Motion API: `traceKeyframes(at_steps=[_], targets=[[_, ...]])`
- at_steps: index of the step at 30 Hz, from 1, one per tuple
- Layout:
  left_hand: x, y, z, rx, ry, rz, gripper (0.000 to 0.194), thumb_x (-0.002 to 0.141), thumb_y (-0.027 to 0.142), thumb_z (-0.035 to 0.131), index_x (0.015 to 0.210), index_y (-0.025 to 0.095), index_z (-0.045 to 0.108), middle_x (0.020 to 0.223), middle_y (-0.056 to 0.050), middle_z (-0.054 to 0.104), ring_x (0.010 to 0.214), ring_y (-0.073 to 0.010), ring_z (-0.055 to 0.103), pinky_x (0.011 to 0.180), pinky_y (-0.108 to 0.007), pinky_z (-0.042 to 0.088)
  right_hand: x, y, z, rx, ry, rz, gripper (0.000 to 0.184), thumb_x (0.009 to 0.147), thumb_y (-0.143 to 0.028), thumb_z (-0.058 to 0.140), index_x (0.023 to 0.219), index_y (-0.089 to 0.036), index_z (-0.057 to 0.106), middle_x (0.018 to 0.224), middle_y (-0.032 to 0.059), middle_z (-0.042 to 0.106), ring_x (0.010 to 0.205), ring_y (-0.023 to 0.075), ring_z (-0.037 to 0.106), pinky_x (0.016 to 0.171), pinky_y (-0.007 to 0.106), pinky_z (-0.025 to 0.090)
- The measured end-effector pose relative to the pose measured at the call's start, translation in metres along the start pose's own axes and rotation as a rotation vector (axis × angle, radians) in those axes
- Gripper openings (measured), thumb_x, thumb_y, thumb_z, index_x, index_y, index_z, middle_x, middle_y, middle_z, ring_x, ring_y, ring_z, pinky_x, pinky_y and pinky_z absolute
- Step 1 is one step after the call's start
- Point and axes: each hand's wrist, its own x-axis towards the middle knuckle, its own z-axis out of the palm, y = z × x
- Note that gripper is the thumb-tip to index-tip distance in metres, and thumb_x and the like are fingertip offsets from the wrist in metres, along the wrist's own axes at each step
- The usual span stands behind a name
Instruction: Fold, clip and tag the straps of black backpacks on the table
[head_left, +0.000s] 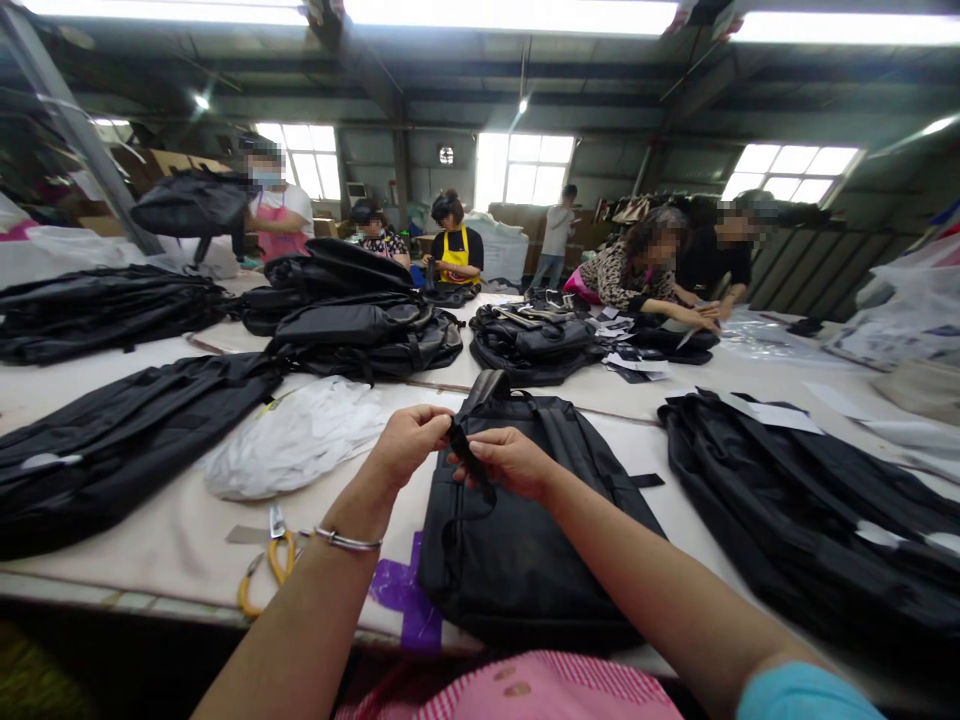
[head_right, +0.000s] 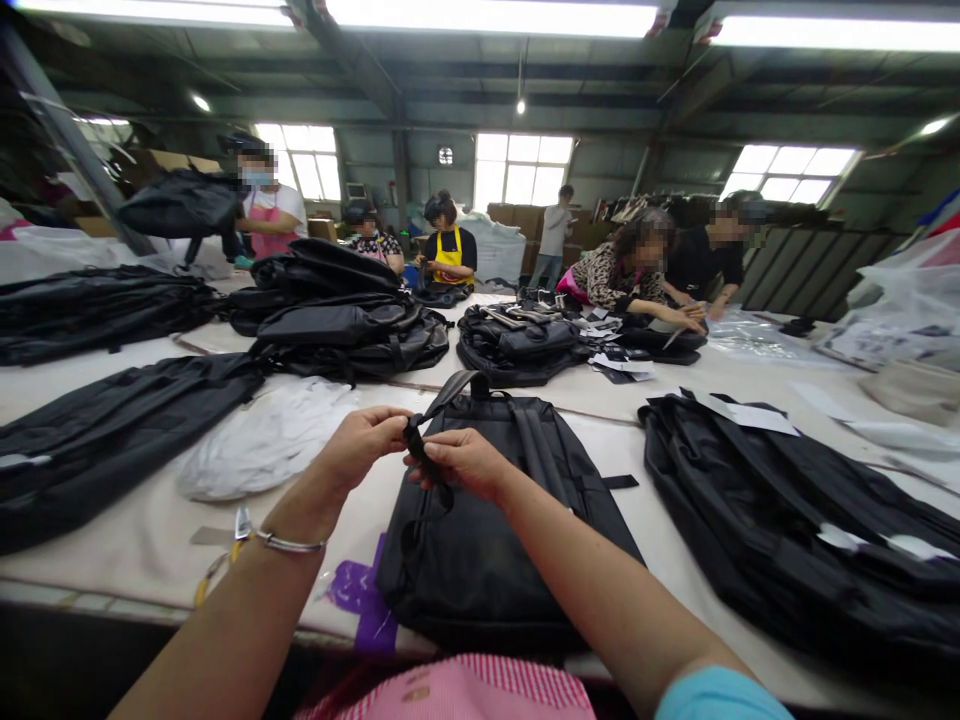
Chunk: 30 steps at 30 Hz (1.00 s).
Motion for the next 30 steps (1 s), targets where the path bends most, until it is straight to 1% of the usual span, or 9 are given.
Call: traceKeyframes(at_steps=[5,11,14,16,18,20,22,26,30], targets=[[0.001,-0.003,0.002,-0.059,-0.041,-0.025,0.029,0.063,0.029,0.068,0.083,0.009,0.069,0.071,-0.003,0.067,0.065,-0.0148,0.063,0.071,-0.033,0.055,-0.001,0.003,0.005,0.073,0.005,0.003,0.036,0.074,-0.038,0.076,0.097,-0.011,0.071,0.091,0.0121,0.072,0.073,0.0189,0.069,0.062,0.028,0.054],[0.003,-0.013,0.004,0.057,-0.033,0.029,0.03,0.067,0.033,0.068,0.085,0.009,0.069,0.073,-0.004,0.068,0.065,-0.0155,0.063,0.065,-0.029,0.054,-0.003,-0.005,0.008,-0.226,0.044,-0.024,0.03,0.076,-0.033,0.07,0.096,-0.011,0.071,0.083,0.0081,0.072,0.072,0.0181,0.069,0.068,0.03,0.054],[0.004,-0.021,0.005,0.165,-0.007,0.121,0.029,0.072,0.037,0.066,0.086,0.011,0.07,0.075,-0.005,0.069,0.067,-0.0168,0.064,0.064,-0.028,0.053,-0.003,-0.007,0.01,-0.333,0.059,-0.078,0.023,0.072,-0.026,0.068,0.091,-0.013,0.071,0.08,0.004,0.072,0.072,0.0169,0.068,0.071,0.03,0.053],[0.004,-0.025,0.006,0.248,0.018,0.179,0.028,0.075,0.037,0.064,0.086,0.013,0.071,0.077,-0.005,0.071,0.071,-0.0182,0.066,0.065,-0.028,0.053,-0.001,-0.005,0.01,-0.387,0.09,-0.105,0.017,0.071,-0.022,0.064,0.085,-0.015,0.071,0.076,0.0016,0.071,0.068,0.0162,0.066,0.068,0.028,0.051],[0.002,-0.024,0.007,0.335,0.029,0.236,0.026,0.077,0.036,0.062,0.088,0.015,0.072,0.079,-0.005,0.072,0.073,-0.0188,0.067,0.067,-0.028,0.053,0.002,-0.002,0.01,-0.484,0.208,-0.142,0.012,0.074,-0.021,0.059,0.075,-0.016,0.07,0.067,0.0,0.068,0.061,0.015,0.064,0.061,0.026,0.049],[-0.003,-0.02,0.009,0.425,0.016,0.303,0.025,0.079,0.035,0.061,0.091,0.016,0.072,0.083,-0.005,0.072,0.075,-0.0185,0.067,0.07,-0.028,0.053,0.004,0.001,0.008,-0.589,0.357,-0.211,0.018,0.078,-0.023,0.055,0.067,-0.017,0.068,0.06,-0.0007,0.065,0.054,0.014,0.06,0.054,0.024,0.045],[-0.008,-0.014,0.008,0.529,-0.006,0.39,0.024,0.082,0.033,0.06,0.095,0.018,0.073,0.087,-0.006,0.072,0.079,-0.0182,0.066,0.074,-0.029,0.052,0.005,0.004,0.005,-0.649,0.44,-0.281,0.021,0.08,-0.025,0.055,0.065,-0.018,0.067,0.058,-0.0007,0.063,0.053,0.0138,0.058,0.052,0.024,0.043],[-0.014,-0.007,0.002,0.681,-0.06,0.599,0.022,0.087,0.026,0.055,0.1,0.022,0.072,0.091,-0.006,0.068,0.085,-0.0167,0.063,0.08,-0.028,0.05,0.003,0.01,0.001,-0.649,0.453,-0.332,0.02,0.082,-0.027,0.056,0.072,-0.019,0.07,0.063,0.0002,0.066,0.058,0.0154,0.061,0.056,0.025,0.044],[-0.017,-0.006,-0.002,0.948,-0.046,0.771,0.025,0.093,0.026,0.046,0.096,0.02,0.071,0.086,-0.007,0.063,0.079,-0.0164,0.059,0.075,-0.028,0.047,0.0,0.009,0.003,-0.752,0.462,-0.369,0.022,0.085,-0.03,0.055,0.073,-0.02,0.07,0.063,0.0004,0.065,0.057,0.0149,0.058,0.057,0.025,0.041]])
